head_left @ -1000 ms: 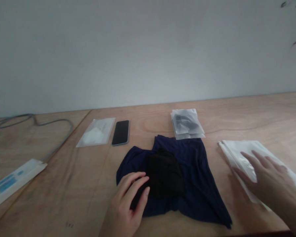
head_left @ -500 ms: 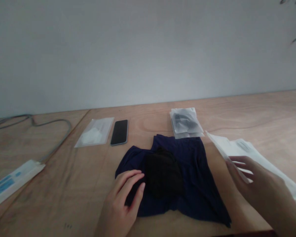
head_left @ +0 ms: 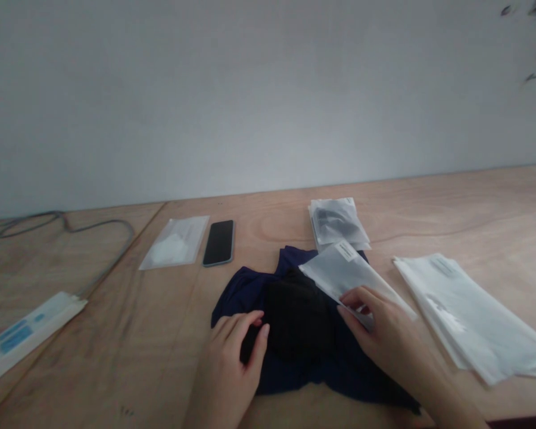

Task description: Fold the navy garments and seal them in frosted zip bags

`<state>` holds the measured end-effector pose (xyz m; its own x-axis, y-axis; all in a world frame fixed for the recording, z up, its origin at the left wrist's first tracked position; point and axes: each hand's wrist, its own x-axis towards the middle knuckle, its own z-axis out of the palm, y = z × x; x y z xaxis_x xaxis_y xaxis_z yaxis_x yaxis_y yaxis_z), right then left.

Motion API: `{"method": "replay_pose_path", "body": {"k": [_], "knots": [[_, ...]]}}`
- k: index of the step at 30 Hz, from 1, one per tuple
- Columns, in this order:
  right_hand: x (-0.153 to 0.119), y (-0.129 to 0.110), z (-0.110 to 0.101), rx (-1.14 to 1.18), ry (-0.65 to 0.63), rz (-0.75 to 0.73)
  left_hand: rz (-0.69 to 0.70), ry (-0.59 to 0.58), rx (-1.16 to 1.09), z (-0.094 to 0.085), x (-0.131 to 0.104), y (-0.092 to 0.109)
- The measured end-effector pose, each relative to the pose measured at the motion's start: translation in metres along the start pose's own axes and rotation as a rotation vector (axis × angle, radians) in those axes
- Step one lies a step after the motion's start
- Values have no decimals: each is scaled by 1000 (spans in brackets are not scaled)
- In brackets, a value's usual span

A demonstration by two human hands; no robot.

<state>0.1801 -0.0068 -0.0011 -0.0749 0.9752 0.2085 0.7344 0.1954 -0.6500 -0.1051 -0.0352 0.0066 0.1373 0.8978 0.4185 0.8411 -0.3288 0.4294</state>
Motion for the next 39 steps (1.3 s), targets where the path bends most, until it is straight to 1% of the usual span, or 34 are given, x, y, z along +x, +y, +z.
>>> {"method": "replay_pose_path", "body": {"k": [7, 12, 17, 22, 26, 29, 33, 36, 39], "knots": [[6, 0, -6, 75, -82, 6, -82, -55, 42, 5, 14, 2], [12, 7, -7, 120, -177, 17, -102, -57, 40, 9, 23, 8], [12, 16, -2, 136, -178, 18, -120, -27, 35, 15, 25, 15], [11, 19, 0, 127, -158, 26, -182, -70, -36, 18, 27, 20], [10, 16, -1, 121, -153, -1, -221, -110, -129, 18, 30, 27], [9, 14, 0, 77, -142, -45, -239, -92, -203, 23, 31, 30], [8, 12, 2, -72, -87, -69, -283, -58, -345, 33, 29, 31], [8, 10, -3, -194, -64, -63, -381, -46, -529, 38, 25, 31], [9, 6, -15, -243, -46, -94, -513, -34, -761, 37, 21, 32]]}}
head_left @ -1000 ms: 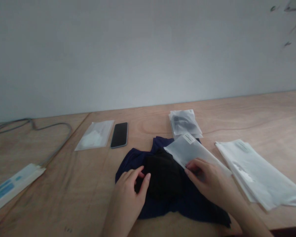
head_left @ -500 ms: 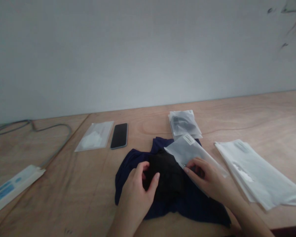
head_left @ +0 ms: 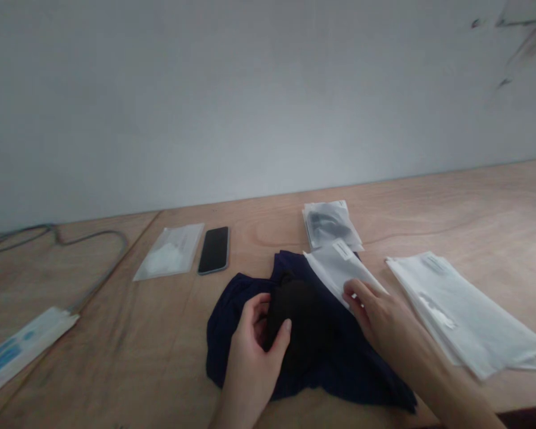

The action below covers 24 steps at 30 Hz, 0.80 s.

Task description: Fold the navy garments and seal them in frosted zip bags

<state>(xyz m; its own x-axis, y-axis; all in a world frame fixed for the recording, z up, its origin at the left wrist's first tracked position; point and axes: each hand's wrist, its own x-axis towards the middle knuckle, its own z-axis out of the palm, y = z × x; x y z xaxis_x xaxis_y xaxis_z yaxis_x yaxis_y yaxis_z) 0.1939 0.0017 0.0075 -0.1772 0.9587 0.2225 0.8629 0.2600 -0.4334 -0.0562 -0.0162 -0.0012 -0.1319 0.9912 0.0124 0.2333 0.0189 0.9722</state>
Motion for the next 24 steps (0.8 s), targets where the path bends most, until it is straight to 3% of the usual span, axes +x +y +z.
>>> {"method": "replay_pose_path", "body": {"k": [4, 9, 13, 17, 21, 24], "knots": [[3, -6, -19, -3, -4, -163, -156, 72, -191, -7, -7, 6], [10, -19, -32, -88, 92, -365, -337, 152, -510, -19, -14, 21], [14, -26, -29, -134, 75, -374, -462, 231, -669, -29, -22, 17], [14, -29, -19, -127, 3, -320, -416, 278, -692, -39, -30, -6], [13, -31, -6, -83, -34, -312, -441, 230, -766, -40, -28, -24], [14, -33, -2, -16, -72, -310, -480, 196, -810, -34, -25, -21]]}}
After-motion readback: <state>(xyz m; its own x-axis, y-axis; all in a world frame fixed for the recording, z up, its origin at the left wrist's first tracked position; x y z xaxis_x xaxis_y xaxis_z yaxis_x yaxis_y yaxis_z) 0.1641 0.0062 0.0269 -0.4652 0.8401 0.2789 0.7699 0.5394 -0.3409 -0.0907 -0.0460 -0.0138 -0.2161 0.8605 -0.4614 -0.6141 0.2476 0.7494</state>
